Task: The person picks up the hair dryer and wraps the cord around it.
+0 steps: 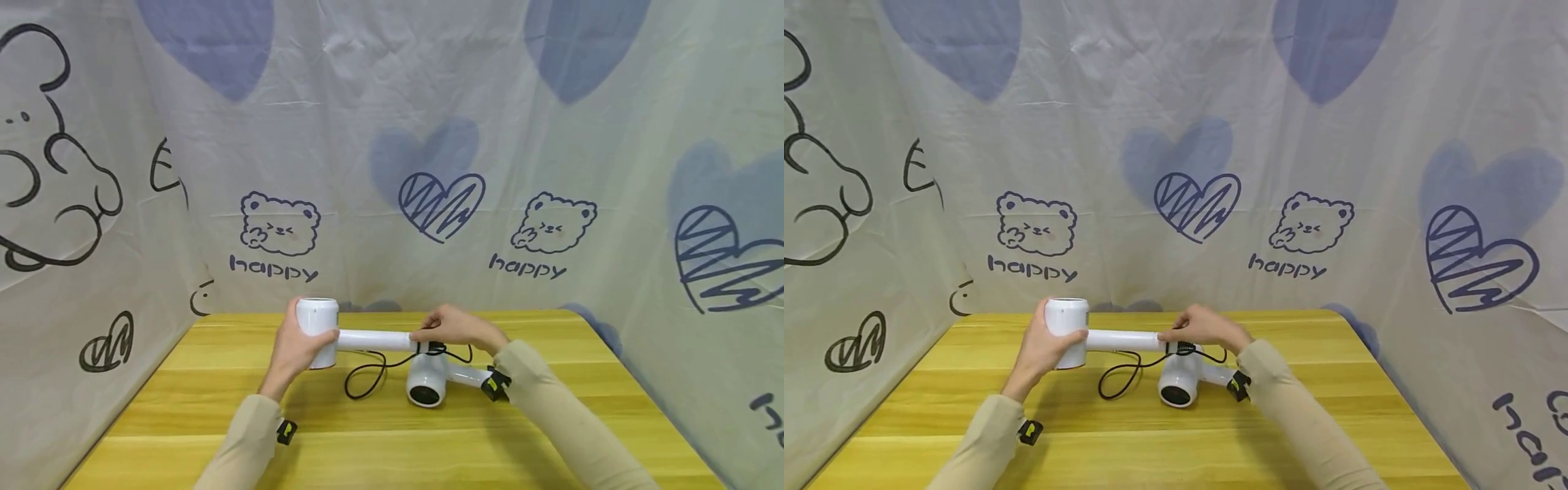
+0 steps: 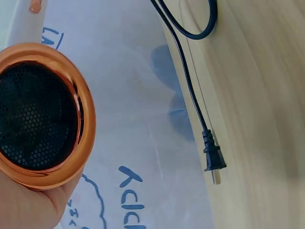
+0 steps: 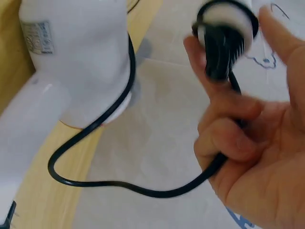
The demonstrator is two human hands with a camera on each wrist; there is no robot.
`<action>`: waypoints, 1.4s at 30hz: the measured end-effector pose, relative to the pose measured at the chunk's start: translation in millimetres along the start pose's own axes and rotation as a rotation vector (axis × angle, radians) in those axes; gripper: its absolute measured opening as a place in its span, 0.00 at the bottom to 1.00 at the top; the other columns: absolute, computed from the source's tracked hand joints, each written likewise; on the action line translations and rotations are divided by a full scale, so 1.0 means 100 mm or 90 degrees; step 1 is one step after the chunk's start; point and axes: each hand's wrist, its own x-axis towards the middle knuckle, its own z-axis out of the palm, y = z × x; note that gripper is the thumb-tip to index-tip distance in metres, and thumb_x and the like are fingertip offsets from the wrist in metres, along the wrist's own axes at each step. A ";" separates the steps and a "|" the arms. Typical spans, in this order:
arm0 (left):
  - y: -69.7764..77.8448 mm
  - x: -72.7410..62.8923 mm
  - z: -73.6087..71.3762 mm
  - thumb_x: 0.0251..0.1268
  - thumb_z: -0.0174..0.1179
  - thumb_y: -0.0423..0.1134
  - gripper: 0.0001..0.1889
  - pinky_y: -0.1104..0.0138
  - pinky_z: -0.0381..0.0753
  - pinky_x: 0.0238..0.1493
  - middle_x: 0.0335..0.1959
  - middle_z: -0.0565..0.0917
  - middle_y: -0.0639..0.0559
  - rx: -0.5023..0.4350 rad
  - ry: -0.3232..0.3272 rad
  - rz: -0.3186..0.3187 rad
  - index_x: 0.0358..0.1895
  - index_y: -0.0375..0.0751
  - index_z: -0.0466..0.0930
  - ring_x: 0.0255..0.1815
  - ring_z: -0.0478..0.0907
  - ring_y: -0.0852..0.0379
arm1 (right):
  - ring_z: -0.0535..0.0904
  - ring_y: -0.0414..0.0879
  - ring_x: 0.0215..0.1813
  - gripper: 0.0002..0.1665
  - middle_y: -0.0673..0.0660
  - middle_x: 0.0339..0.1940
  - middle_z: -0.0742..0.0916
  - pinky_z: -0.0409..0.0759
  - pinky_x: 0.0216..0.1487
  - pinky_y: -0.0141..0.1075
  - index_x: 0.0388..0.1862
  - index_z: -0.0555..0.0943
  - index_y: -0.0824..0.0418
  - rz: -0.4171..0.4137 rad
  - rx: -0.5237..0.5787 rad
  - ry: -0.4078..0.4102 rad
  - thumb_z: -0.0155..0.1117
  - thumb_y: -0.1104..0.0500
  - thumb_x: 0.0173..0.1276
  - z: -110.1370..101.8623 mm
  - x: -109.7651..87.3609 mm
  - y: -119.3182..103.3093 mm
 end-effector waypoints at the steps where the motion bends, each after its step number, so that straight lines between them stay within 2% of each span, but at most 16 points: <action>1: 0.01 0.00 0.01 0.45 0.75 0.38 0.50 0.59 0.87 0.31 0.48 0.78 0.37 0.008 0.005 0.004 0.73 0.48 0.55 0.41 0.80 0.41 | 0.70 0.39 0.26 0.18 0.47 0.26 0.83 0.72 0.29 0.31 0.30 0.85 0.53 -0.006 -0.006 0.003 0.67 0.41 0.64 0.02 0.01 0.00; 6: 0.01 -0.01 0.02 0.45 0.75 0.41 0.51 0.59 0.87 0.32 0.49 0.78 0.37 0.018 -0.001 0.012 0.74 0.48 0.53 0.41 0.80 0.41 | 0.77 0.39 0.28 0.10 0.46 0.28 0.87 0.78 0.32 0.32 0.34 0.87 0.53 -0.039 -0.041 0.011 0.69 0.48 0.65 0.11 0.03 0.01; 11: -0.03 -0.02 0.03 0.46 0.76 0.41 0.49 0.58 0.87 0.39 0.53 0.75 0.37 -0.047 -0.002 -0.058 0.72 0.42 0.55 0.47 0.78 0.42 | 0.78 0.40 0.30 0.09 0.46 0.29 0.87 0.80 0.32 0.33 0.37 0.87 0.54 -0.043 -0.040 0.042 0.67 0.50 0.67 0.16 0.02 -0.01; 15: -0.04 -0.03 0.04 0.46 0.75 0.41 0.48 0.59 0.87 0.38 0.54 0.74 0.38 -0.070 0.003 -0.105 0.71 0.40 0.57 0.48 0.77 0.43 | 0.77 0.40 0.29 0.08 0.45 0.28 0.87 0.78 0.30 0.33 0.36 0.87 0.52 -0.059 -0.078 0.069 0.68 0.50 0.66 0.19 0.03 -0.04; 22: 0.02 -0.07 0.10 0.44 0.75 0.46 0.51 0.59 0.87 0.39 0.53 0.76 0.39 0.002 0.043 -0.110 0.72 0.41 0.55 0.48 0.78 0.42 | 0.77 0.39 0.29 0.08 0.46 0.30 0.87 0.77 0.31 0.33 0.36 0.87 0.54 -0.080 -0.156 0.136 0.69 0.51 0.65 0.26 0.03 -0.04; 28: 0.06 -0.07 0.12 0.45 0.74 0.48 0.50 0.59 0.86 0.41 0.52 0.77 0.39 0.041 0.077 -0.111 0.71 0.39 0.57 0.48 0.78 0.42 | 0.78 0.41 0.37 0.22 0.53 0.42 0.88 0.80 0.41 0.37 0.50 0.84 0.60 -0.081 -0.170 0.161 0.74 0.51 0.59 0.28 0.02 -0.04; 31: 0.06 -0.06 0.10 0.46 0.74 0.48 0.49 0.59 0.86 0.41 0.53 0.76 0.38 0.027 0.065 -0.112 0.71 0.38 0.57 0.48 0.78 0.42 | 0.81 0.43 0.42 0.24 0.56 0.46 0.88 0.82 0.46 0.40 0.53 0.83 0.63 -0.094 -0.161 0.161 0.73 0.53 0.60 0.28 0.01 -0.03; 38: 0.03 -0.03 0.04 0.51 0.73 0.42 0.39 0.58 0.87 0.38 0.53 0.76 0.36 -0.108 -0.025 -0.107 0.66 0.39 0.64 0.45 0.79 0.45 | 0.82 0.46 0.44 0.23 0.56 0.46 0.88 0.83 0.49 0.42 0.51 0.83 0.65 -0.129 -0.156 0.176 0.73 0.54 0.61 0.28 -0.03 0.02; 42: 0.03 -0.04 0.03 0.49 0.74 0.41 0.37 0.58 0.87 0.37 0.51 0.77 0.36 -0.122 -0.022 -0.101 0.64 0.40 0.67 0.44 0.79 0.46 | 0.81 0.43 0.41 0.22 0.55 0.44 0.88 0.82 0.46 0.39 0.51 0.84 0.63 -0.118 -0.167 0.201 0.74 0.53 0.60 0.30 -0.02 0.01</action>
